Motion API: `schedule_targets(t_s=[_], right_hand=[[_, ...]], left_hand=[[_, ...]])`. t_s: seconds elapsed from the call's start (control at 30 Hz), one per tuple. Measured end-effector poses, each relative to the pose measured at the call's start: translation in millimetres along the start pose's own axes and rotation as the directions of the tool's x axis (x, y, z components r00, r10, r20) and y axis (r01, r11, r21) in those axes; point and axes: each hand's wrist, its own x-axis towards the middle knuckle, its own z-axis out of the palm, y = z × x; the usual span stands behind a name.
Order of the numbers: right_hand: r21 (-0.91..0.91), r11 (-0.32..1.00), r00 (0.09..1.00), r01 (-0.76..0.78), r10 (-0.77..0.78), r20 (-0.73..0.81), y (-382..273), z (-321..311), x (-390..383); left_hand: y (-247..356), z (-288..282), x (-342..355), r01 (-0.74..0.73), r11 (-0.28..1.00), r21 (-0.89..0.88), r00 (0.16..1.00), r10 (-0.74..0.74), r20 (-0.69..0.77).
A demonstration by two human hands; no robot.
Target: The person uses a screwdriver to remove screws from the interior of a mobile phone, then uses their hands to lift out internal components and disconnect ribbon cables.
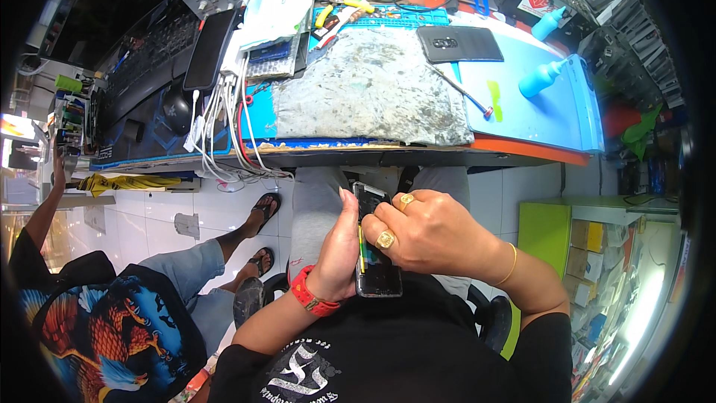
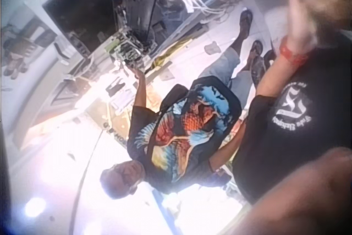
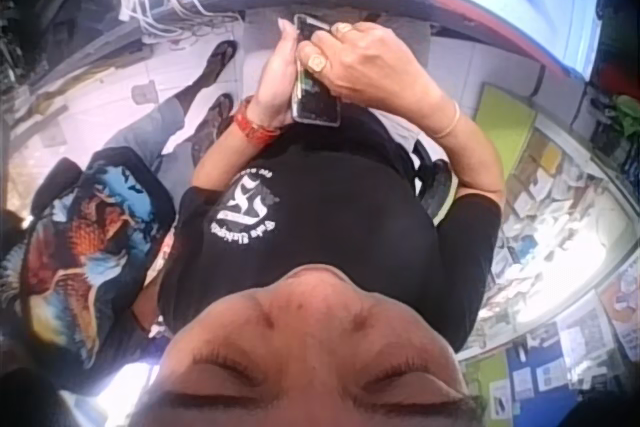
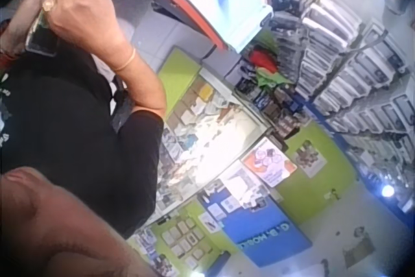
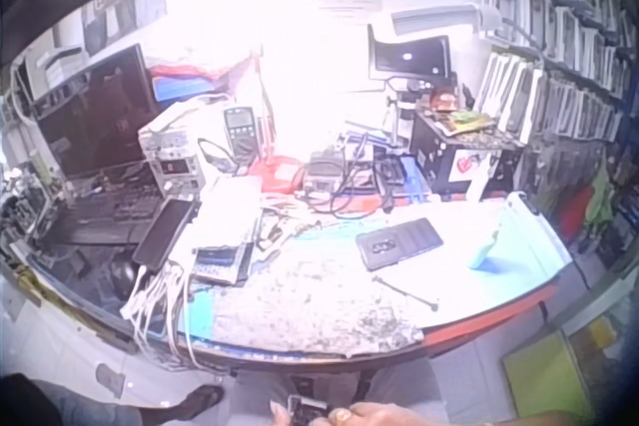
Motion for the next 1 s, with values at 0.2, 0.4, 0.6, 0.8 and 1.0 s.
schedule_targets(t_s=[0.2,0.4,0.6,0.8,1.0], right_hand=[[0.029,0.999,0.998,-0.038,0.039,-0.048,0,5,2],[0.055,0.998,0.993,-0.022,0.028,-0.112,1,20,-5],[0.002,1.0,0.994,0.02,-0.02,-0.103,-6,18,-5],[-0.006,1.0,0.969,-0.016,0.014,-0.246,-8,17,-9],[0.427,0.876,0.817,-0.226,0.409,-0.406,-15,11,-26]], left_hand=[[2,3,1,-0.048,0.999,0.006,0.999,0.048,0.003],[1,4,3,-0.072,0.997,-0.003,0.997,0.072,-0.005],[-3,-8,3,-0.093,0.994,0.051,0.996,0.092,0.021],[0,-21,3,-0.162,0.981,-0.107,0.962,0.181,0.203],[2,-29,2,-0.321,0.939,-0.127,0.891,0.344,0.296]])
